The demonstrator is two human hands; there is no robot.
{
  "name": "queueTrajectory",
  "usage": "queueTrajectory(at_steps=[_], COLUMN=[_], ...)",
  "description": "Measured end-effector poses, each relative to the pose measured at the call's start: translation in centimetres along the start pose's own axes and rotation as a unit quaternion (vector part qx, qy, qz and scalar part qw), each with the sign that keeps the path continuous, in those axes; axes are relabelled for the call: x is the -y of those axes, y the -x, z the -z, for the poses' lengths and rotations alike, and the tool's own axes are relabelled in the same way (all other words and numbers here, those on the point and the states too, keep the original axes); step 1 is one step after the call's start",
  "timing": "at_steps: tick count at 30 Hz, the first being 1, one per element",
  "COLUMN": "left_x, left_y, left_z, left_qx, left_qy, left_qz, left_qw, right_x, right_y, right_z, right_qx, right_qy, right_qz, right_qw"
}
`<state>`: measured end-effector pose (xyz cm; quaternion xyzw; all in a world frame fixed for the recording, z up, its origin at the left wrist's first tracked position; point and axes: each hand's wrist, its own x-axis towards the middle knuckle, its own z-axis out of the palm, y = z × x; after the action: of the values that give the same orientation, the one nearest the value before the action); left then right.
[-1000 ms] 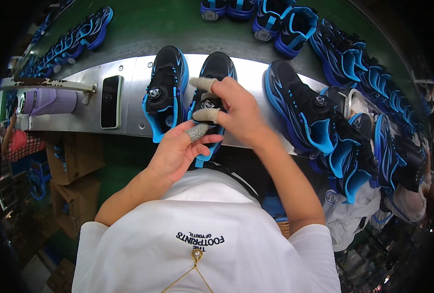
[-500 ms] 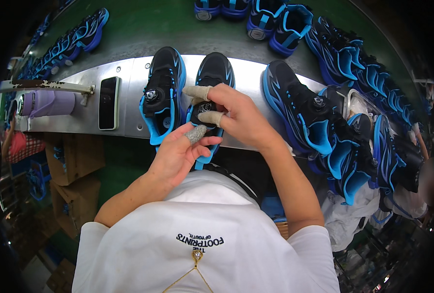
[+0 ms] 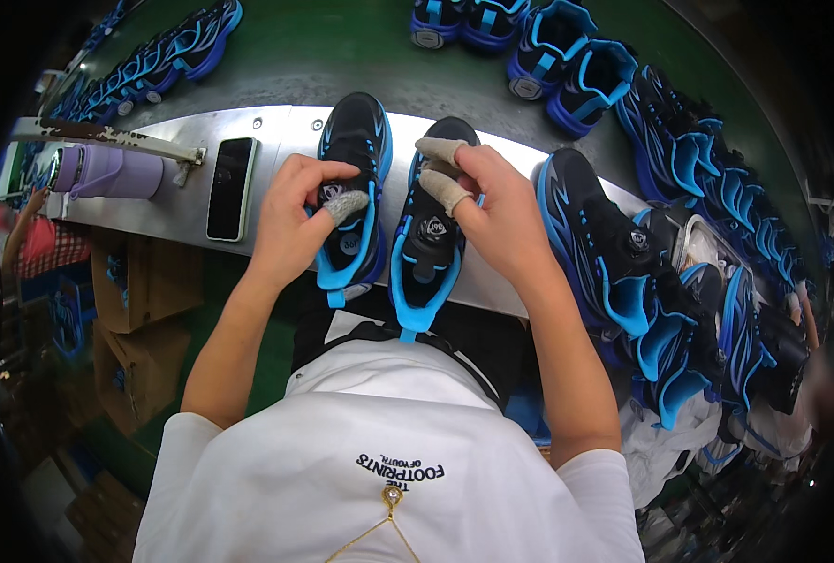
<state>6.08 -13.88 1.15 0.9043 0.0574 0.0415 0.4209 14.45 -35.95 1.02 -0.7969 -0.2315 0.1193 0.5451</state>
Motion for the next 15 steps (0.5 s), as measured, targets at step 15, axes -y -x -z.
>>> queueTrajectory(at_steps=[15], left_x=[1.6], left_y=[-0.2], left_z=[1.6], left_qx=[0.043], left_qy=[0.114], left_qz=[-0.067], left_qw=[0.990], right_x=[-2.3], right_y=[-7.0], right_z=[-2.4], right_qx=[0.086], right_qy=[0.026], right_qz=[0.006], right_qw=[0.996])
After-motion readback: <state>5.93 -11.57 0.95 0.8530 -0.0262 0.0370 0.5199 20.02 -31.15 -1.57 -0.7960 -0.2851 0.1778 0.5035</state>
